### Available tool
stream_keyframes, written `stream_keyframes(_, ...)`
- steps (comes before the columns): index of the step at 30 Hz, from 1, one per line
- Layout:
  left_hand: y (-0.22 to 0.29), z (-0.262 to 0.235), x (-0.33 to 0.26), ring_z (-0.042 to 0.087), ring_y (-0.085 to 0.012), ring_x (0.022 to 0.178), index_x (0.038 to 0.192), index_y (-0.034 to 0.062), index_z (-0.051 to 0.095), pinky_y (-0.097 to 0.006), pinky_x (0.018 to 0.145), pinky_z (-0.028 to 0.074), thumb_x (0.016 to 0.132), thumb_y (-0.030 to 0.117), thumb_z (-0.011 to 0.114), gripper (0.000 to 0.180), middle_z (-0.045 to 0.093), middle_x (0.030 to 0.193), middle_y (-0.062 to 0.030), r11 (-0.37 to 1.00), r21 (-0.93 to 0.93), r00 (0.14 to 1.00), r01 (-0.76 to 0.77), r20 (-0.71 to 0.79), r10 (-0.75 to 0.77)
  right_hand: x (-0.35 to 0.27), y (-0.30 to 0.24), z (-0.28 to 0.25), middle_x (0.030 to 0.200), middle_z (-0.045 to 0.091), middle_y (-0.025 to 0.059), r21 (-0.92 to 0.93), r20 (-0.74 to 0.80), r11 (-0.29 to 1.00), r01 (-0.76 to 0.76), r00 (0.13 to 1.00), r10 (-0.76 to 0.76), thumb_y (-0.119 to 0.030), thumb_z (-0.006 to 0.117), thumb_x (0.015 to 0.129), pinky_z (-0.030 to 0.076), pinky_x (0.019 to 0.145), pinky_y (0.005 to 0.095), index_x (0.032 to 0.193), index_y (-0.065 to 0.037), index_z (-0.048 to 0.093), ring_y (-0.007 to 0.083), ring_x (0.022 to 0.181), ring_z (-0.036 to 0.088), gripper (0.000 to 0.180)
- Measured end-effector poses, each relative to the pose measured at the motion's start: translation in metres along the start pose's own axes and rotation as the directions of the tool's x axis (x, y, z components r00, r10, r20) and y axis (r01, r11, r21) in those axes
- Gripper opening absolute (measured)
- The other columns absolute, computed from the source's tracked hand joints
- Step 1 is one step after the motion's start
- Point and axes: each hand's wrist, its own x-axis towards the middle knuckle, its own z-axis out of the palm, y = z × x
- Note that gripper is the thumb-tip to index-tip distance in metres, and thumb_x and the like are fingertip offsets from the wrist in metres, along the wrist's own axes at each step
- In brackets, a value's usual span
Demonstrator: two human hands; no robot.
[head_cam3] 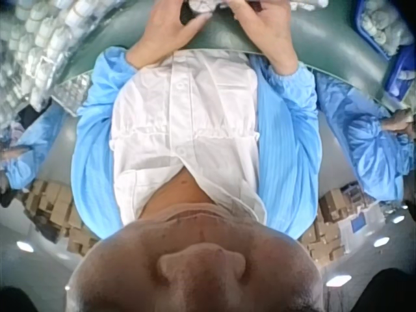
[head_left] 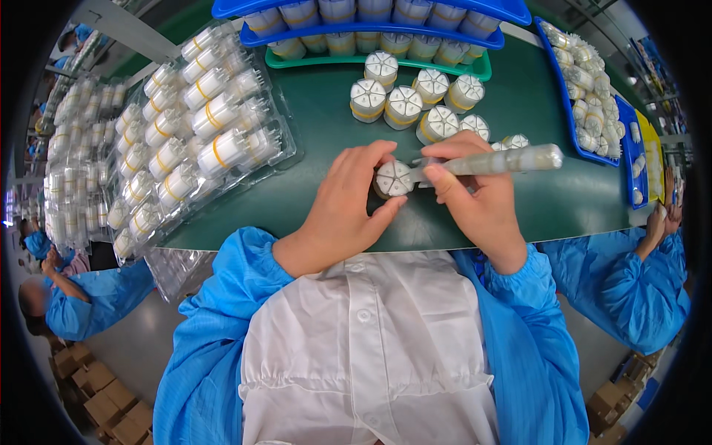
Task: The person assembles small white candles by inserting wicks into the center of the candle base using a clear plastic tube. They pick up candles from a blue tray, insert the wick, and place the finished candles into a clear plastic packaging tray.
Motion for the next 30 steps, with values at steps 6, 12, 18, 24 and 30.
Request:
stream_keyframes(6, -0.004, -0.001, 0.0, 0.058, -0.0377, 0.113, 0.137, 0.0009, 0.046, -0.045, 0.096, 0.048, 0.079, 0.004, 0.077, 0.066, 0.059, 0.125, -0.0189, 0.993, -0.111, 0.999, -0.038, 0.03, 0.041, 0.005, -0.002, 0.0, 0.093, 0.061, 0.0037, 0.031, 0.051, 0.998, -0.049, 0.998, 0.048, -0.008, 0.076, 0.09, 0.046, 0.06, 0.0252, 0.105, 0.0, 0.071, 0.0092, 0.072, 0.058, 0.018)
stream_keyframes(12, -0.001, 0.0, 0.005, 0.058, -0.0378, 0.112, 0.136, 0.0018, 0.049, -0.046, 0.093, 0.049, 0.078, 0.011, 0.082, 0.067, 0.061, 0.122, -0.0185, 0.999, -0.021, 0.998, -0.049, 0.038, 0.05, 0.007, 0.0, 0.001, 0.092, 0.062, 0.0041, -0.052, 0.067, 0.998, 0.031, 0.997, -0.027, -0.008, 0.075, 0.09, 0.046, 0.061, 0.025, 0.105, 0.0, 0.071, 0.0096, 0.073, 0.058, 0.017)
stream_keyframes(18, -0.003, -0.016, 0.004, 0.059, -0.0359, 0.108, 0.134, 0.0019, 0.052, -0.043, 0.09, 0.049, 0.078, 0.009, 0.083, 0.064, 0.063, 0.115, -0.0158, 0.988, 0.136, 0.995, -0.072, -0.061, 0.081, -0.003, 0.001, -0.002, 0.096, 0.062, 0.0065, 0.019, -0.048, 0.999, 0.027, 0.999, -0.026, -0.007, 0.075, 0.09, 0.048, 0.064, 0.0253, 0.107, -0.001, 0.072, 0.011, 0.079, 0.06, 0.019)
stream_keyframes(24, -0.003, -0.043, 0.007, 0.058, -0.0381, 0.107, 0.123, 0.0008, 0.059, -0.045, 0.091, 0.048, 0.079, 0.006, 0.079, 0.049, 0.061, 0.116, -0.0179, 0.876, 0.478, 0.988, -0.067, -0.09, 0.124, -0.025, 0.01, -0.008, 0.099, 0.062, 0.0071, -0.003, -0.053, 0.998, -0.07, 0.996, 0.069, -0.007, 0.075, 0.09, 0.049, 0.067, 0.0251, 0.107, 0.0, 0.071, 0.0112, 0.079, 0.06, 0.019)
stream_keyframes(30, 0.004, -0.045, 0.061, 0.059, -0.0366, 0.109, 0.124, 0.0003, 0.059, -0.046, 0.091, 0.049, 0.081, 0.012, 0.079, 0.049, 0.063, 0.116, -0.0172, 0.765, 0.634, 0.966, -0.112, -0.11, 0.233, -0.032, 0.01, -0.008, 0.102, 0.061, 0.0079, 0.012, -0.031, 0.998, -0.059, 0.998, 0.059, -0.007, 0.074, 0.091, 0.049, 0.067, 0.025, 0.109, 0.0, 0.07, 0.0116, 0.079, 0.06, 0.02)
